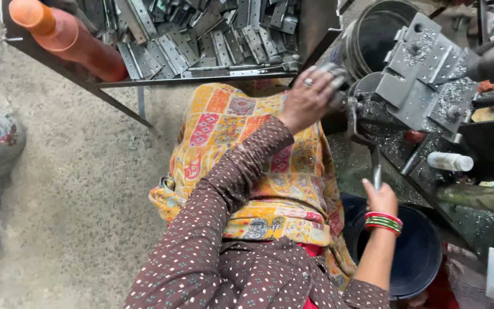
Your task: The person repeatedly picks up metal brackets from a nearby bin, places them into a press machine, and operates the lever to process them. The person then removes the processed brackets and returns them to the bin.
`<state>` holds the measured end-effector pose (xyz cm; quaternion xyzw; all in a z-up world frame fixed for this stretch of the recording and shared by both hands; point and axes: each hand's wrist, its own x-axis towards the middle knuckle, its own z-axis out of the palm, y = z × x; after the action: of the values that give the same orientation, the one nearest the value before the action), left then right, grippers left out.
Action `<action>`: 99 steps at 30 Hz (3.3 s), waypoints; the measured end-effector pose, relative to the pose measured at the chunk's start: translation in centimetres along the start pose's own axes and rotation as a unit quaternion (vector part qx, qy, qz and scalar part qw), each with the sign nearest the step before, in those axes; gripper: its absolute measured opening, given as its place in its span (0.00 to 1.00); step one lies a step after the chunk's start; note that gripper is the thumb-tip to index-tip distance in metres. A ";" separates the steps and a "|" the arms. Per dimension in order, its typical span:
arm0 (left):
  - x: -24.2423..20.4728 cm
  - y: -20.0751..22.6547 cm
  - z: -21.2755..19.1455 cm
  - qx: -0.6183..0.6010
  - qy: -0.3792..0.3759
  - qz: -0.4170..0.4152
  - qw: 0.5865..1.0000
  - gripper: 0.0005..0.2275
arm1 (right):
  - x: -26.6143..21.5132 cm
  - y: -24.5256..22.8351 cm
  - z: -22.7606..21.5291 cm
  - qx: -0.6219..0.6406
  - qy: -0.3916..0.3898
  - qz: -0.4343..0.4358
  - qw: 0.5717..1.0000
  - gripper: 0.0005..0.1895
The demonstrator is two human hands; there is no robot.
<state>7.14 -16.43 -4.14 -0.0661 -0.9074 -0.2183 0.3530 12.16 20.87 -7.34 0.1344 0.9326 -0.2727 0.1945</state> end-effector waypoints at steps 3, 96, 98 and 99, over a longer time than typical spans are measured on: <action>-3.2 -7.2 -0.5 0.096 -0.044 -0.158 0.982 0.21 | -2.1 -2.8 -2.9 -0.007 -0.012 0.001 1.000 0.25; 6.7 13.6 9.5 0.018 -0.100 0.051 0.993 0.22 | -0.9 -3.7 -2.7 -0.158 0.030 -0.041 0.986 0.33; 7.7 13.3 10.2 0.041 -0.136 0.053 0.988 0.21 | -0.4 -2.9 -2.4 -0.159 0.036 -0.052 0.985 0.33; 8.0 13.2 10.4 0.054 -0.153 0.055 0.985 0.20 | -0.1 -2.5 -2.1 -0.157 0.039 -0.056 0.985 0.32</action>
<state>-1.58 -0.25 -0.95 -0.1291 -0.9561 -0.1371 0.2244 10.79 20.02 -4.56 0.0599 0.9767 -0.1277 0.1615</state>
